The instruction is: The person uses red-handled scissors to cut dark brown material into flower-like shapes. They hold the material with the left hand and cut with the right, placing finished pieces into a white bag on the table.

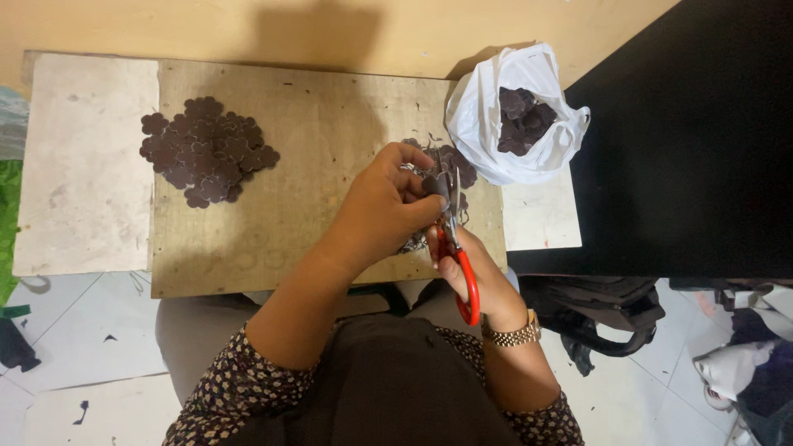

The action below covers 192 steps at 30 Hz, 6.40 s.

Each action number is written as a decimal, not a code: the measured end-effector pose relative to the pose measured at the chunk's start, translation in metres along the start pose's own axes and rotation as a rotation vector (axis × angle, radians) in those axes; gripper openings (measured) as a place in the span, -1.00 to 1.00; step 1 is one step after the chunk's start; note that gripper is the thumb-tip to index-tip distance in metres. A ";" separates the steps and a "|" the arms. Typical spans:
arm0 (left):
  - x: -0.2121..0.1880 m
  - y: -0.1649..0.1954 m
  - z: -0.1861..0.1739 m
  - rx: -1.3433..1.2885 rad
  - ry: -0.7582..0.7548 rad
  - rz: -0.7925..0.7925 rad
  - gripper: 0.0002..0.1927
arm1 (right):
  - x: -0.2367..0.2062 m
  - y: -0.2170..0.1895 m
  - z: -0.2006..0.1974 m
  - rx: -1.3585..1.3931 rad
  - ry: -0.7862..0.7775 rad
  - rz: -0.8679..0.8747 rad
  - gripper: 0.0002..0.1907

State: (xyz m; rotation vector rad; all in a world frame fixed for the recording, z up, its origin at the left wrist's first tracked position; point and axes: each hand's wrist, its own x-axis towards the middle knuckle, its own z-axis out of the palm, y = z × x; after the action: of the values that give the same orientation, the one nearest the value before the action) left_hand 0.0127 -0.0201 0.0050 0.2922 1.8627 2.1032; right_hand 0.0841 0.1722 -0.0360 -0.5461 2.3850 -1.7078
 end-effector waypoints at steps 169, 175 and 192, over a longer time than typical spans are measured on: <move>-0.017 -0.114 -0.187 0.795 1.060 -0.276 -0.20 | -0.007 0.164 0.018 -0.031 0.562 0.221 -0.80; -0.044 -0.134 -0.159 1.171 0.861 -0.344 0.18 | -0.016 0.171 0.017 -0.160 0.709 0.032 -0.70; 0.018 -0.093 -0.243 0.997 0.886 -0.298 0.00 | -0.019 0.171 0.008 -0.689 0.673 0.102 -0.61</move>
State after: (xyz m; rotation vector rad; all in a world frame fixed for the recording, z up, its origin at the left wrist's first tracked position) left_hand -0.0815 -0.2285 -0.1201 -0.7966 3.0756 0.9688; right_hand 0.0695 0.2206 -0.2011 0.1329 3.4136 -1.0896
